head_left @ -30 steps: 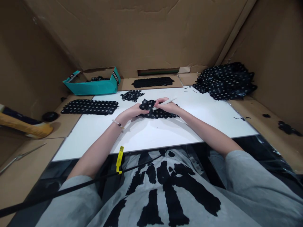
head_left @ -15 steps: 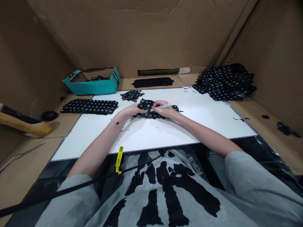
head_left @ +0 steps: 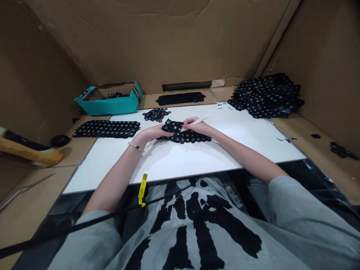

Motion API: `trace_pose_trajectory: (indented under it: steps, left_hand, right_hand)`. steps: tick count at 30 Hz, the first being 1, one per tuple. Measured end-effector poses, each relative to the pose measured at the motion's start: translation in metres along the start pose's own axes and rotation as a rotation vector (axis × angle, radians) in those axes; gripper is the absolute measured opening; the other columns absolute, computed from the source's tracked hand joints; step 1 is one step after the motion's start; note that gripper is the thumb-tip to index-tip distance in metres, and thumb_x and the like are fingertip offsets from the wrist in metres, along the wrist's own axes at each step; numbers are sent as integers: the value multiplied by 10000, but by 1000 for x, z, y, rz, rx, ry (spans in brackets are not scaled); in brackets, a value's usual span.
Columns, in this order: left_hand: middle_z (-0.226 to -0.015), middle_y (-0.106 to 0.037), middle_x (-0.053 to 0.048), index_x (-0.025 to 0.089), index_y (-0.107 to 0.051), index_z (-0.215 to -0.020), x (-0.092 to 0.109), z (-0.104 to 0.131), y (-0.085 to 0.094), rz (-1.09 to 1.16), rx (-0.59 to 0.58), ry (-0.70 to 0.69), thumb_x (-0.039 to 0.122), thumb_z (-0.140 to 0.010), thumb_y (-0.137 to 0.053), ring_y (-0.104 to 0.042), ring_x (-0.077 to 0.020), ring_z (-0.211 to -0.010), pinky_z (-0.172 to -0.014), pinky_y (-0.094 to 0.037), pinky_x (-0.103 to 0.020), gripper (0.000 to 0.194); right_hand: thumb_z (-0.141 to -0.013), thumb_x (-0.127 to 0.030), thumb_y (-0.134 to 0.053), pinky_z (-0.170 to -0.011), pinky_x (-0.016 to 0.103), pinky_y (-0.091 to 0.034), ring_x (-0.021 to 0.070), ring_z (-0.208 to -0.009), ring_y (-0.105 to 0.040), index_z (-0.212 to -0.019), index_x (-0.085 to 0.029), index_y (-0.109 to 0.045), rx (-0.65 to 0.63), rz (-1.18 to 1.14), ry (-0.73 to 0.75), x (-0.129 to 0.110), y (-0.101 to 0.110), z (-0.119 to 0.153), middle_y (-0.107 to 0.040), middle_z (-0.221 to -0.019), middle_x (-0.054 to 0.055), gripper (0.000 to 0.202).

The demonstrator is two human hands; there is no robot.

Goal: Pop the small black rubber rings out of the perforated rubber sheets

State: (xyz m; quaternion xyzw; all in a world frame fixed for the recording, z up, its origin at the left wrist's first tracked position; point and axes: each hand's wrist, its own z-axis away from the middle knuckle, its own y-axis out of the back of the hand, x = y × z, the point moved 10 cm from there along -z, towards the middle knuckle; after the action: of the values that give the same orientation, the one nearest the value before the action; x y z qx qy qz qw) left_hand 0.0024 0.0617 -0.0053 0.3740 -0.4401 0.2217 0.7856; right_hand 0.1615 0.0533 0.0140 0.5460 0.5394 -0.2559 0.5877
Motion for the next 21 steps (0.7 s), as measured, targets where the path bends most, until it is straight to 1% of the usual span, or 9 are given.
trace_pose_trajectory:
  steps: [2,4,7,9,12,15,18,21]
  left_hand:
    - [-1105,-760,-55,225,-745,-1032,3,3,1,-36,-11,-17,421,-579,-891,-665,-285,-1073,-961,-512,-399,515]
    - [-1174,-753,-53,248,-748,-1097,6,6,2,-71,-15,-28,440,-605,-880,-646,-293,-1157,-1018,-490,-393,543]
    - [-1240,-740,-55,264,-734,-1181,12,9,-2,-83,-15,-33,449,-627,-866,-624,-301,-1221,-1038,-486,-385,599]
    - [-1219,-749,-62,243,-740,-1170,17,10,-6,-76,-3,-55,449,-629,-861,-638,-304,-1195,-1022,-498,-388,592]
    - [-1109,-776,-59,209,-767,-1050,19,10,-8,-91,39,-59,456,-618,-860,-671,-301,-1093,-975,-522,-399,506]
    - [-1022,-782,-50,203,-771,-953,18,9,-8,-115,60,-40,456,-605,-861,-682,-295,-1020,-923,-538,-399,439]
    - [-999,-776,-48,205,-767,-959,19,9,-8,-145,58,-45,460,-606,-857,-683,-286,-990,-889,-541,-390,445]
    - [-966,-766,-48,197,-757,-969,18,9,-5,-180,89,-49,479,-617,-843,-677,-278,-941,-855,-538,-387,460]
  right_hand:
    - [-740,-285,-633,-855,291,-483,175,-857,-657,-723,-185,-714,-38,-15,-22,6,4,-2,-754,-870,31,129]
    - [-728,-276,-639,-838,290,-486,169,-827,-651,-717,-183,-716,-52,-2,-31,8,5,-3,-750,-842,30,122]
    - [-723,-279,-636,-795,277,-481,156,-785,-635,-712,-176,-708,-19,-5,-21,1,3,-1,-736,-810,24,127]
    - [-716,-275,-635,-770,267,-475,151,-766,-624,-707,-172,-703,4,-17,-13,-5,1,1,-727,-789,18,124]
    - [-706,-255,-632,-747,259,-469,151,-754,-616,-694,-171,-700,19,-23,-9,-12,0,3,-718,-762,10,109]
    - [-695,-228,-621,-750,260,-468,154,-760,-623,-677,-176,-700,23,-24,-12,-13,-1,3,-721,-752,7,96]
    - [-692,-222,-613,-767,266,-471,161,-775,-636,-672,-180,-702,17,-29,-13,-11,-1,2,-730,-760,9,101]
    - [-694,-228,-608,-797,275,-479,167,-794,-645,-670,-184,-704,15,-34,-13,-10,1,1,-735,-770,12,108]
